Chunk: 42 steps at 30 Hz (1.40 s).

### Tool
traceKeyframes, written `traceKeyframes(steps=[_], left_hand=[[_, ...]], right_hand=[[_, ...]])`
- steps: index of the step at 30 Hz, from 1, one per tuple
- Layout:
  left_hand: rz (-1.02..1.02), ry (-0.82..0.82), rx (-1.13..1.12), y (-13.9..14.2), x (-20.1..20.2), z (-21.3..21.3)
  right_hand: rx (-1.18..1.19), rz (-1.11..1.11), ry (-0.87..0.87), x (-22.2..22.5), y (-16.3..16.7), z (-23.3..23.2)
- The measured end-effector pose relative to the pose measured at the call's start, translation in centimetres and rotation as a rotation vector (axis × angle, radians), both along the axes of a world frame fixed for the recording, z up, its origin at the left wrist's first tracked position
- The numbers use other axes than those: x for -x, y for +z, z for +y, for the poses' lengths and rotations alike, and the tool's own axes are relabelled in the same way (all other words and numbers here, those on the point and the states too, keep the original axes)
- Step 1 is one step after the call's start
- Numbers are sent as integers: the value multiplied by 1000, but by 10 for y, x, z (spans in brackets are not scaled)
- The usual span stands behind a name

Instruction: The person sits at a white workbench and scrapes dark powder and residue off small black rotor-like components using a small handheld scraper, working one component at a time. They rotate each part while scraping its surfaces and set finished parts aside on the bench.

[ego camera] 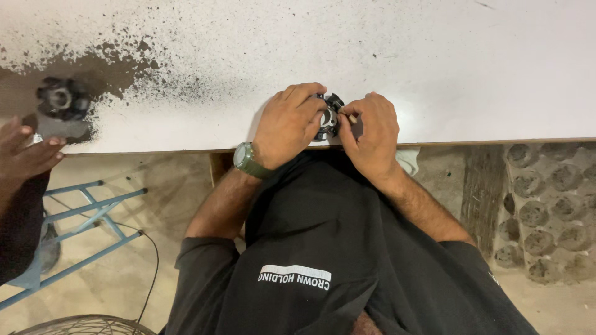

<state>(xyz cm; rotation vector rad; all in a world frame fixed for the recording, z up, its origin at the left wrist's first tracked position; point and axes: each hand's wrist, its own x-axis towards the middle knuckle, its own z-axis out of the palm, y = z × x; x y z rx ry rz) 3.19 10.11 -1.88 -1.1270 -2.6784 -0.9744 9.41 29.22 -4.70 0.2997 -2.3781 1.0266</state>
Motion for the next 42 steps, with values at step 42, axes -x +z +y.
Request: traceKeyframes(steps=[42], left_hand=[[50,-56,29,19,5,-23]], right_hand=[[38,6,-4,1,2,-8]])
